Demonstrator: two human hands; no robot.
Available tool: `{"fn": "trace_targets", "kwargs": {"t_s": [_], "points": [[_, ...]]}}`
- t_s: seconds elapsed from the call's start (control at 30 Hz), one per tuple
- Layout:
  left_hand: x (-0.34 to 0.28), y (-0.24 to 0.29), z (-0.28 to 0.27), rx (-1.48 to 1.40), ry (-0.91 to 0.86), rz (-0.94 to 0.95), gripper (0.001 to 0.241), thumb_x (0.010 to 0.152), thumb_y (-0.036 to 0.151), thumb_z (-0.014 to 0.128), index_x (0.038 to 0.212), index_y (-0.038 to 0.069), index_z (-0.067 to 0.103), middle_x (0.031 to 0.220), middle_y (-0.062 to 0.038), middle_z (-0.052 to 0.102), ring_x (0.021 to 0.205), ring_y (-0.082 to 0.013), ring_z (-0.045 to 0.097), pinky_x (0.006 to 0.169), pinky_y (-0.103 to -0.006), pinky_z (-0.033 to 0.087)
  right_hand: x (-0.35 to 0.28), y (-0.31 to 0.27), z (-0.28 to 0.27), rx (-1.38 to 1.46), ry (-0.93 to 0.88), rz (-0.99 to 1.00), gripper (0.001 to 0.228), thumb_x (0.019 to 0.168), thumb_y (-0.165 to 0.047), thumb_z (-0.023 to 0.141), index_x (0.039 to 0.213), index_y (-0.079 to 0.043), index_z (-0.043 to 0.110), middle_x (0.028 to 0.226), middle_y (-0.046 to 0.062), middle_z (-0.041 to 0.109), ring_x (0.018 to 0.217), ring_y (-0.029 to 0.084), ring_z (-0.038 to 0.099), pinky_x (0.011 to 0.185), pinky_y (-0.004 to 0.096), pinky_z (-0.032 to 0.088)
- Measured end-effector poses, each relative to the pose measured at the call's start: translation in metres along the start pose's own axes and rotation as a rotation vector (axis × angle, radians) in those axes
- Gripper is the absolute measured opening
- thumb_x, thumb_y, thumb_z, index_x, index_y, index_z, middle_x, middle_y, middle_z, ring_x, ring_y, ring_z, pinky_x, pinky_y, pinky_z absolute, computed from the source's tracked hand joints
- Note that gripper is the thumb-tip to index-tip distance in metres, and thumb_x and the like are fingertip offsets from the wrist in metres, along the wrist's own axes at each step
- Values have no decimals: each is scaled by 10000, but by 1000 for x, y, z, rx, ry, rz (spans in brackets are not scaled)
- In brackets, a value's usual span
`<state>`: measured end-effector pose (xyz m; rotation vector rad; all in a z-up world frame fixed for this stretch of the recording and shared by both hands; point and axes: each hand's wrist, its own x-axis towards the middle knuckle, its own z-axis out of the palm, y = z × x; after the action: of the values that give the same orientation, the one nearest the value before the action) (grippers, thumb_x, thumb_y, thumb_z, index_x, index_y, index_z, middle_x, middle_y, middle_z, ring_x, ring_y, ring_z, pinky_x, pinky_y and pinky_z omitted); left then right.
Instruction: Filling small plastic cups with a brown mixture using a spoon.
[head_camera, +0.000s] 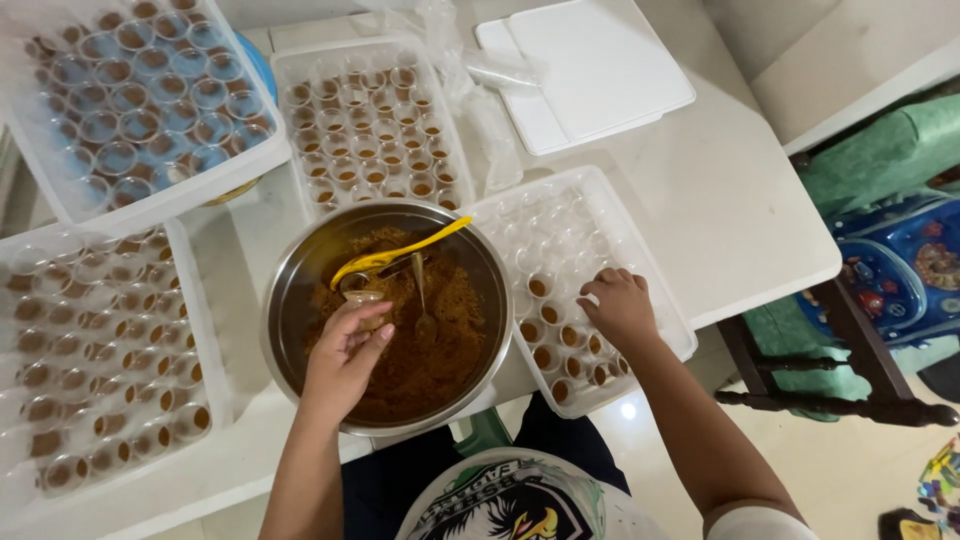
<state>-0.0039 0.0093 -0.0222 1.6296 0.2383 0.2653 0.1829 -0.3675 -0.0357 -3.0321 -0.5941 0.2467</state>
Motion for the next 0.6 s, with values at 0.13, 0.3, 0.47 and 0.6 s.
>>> {"fn": "trace_targets", "kwargs": {"t_s": [0.13, 0.3, 0.47, 0.6], "points": [[0, -1, 0, 52, -5, -18, 302, 940, 110, 713, 1242, 108, 699, 1352, -52, 618, 1070, -135, 667, 894, -287, 561, 8, 0, -1, -67, -64, 5, 213, 924, -343, 671, 1025, -185, 771, 1174, 32, 665, 1242, 235, 559, 1079, 448, 385], [0, 2, 1, 66, -4, -6, 305, 935, 114, 714, 1240, 126, 703, 1356, -52, 616, 1096, -142, 667, 922, -292, 566, 19, 12, 6, -55, -99, -44, 187, 939, -316, 652, 1009, -187, 767, 1174, 6, 668, 1232, 218, 564, 1075, 446, 374], [1, 3, 1, 58, -25, -10, 316, 935, 108, 713, 1250, 131, 700, 1316, -50, 616, 1097, -144, 654, 930, -291, 578, 23, 14, -4, -50, -206, -14, 157, 933, -249, 643, 1007, -196, 770, 1162, -13, 682, 1199, 182, 592, 1077, 405, 375], [0, -7, 2, 29, -17, 41, 318, 945, 100, 716, 1261, 126, 694, 1301, -52, 623, 1090, -141, 650, 933, -287, 572, 19, 18, -16, -12, -206, -48, 148, 907, -235, 662, 969, -188, 788, 1169, -10, 683, 1206, 181, 578, 1094, 418, 340]]}}
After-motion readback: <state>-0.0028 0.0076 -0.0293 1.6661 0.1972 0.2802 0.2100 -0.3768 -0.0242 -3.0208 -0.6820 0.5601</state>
